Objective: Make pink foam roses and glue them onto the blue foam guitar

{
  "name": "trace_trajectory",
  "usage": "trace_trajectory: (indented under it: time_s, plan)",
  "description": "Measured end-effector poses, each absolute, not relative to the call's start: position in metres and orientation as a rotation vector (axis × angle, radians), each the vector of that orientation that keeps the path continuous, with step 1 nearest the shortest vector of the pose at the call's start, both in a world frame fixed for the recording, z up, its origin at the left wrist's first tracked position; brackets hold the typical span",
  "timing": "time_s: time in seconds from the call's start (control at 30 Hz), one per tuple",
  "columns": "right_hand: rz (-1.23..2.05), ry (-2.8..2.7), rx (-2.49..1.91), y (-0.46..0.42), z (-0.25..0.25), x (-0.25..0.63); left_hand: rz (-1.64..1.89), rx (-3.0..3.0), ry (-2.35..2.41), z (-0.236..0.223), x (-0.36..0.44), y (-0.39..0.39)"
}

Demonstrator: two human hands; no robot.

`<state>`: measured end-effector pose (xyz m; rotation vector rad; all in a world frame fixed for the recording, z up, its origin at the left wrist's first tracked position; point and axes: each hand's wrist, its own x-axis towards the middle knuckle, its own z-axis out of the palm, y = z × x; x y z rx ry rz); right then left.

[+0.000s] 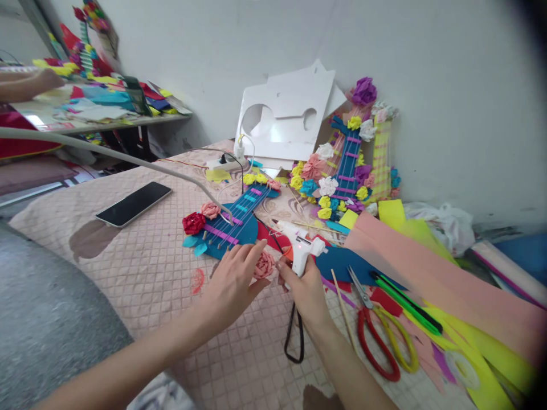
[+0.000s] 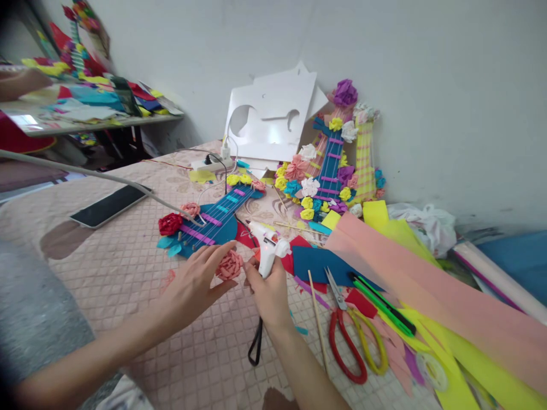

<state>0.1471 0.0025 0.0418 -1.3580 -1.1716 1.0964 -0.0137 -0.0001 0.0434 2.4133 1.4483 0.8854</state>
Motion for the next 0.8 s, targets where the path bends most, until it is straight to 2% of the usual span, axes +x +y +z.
trace_trajectory:
  time_s: [0.3, 0.4, 0.63, 0.8]
  plan:
    - [0.971, -0.954, -1.305, 0.014, 0.048, 0.170, 1.006, 2.194, 1.500, 0.035, -0.037, 0.001]
    - [1.002, -0.951, -1.254, 0.017, 0.048, 0.176, 1.034, 1.841, 1.374, 0.038, -0.050, 0.000]
    - [1.297, -1.252, -1.152, 0.000, 0.050, 0.164, 0.963, 0.785, 0.774, 0.039, -0.068, 0.001]
    - [1.349, -1.502, -1.116, -0.016, 0.056, 0.154, 0.999, 0.519, 0.642, 0.032, -0.074, 0.004]
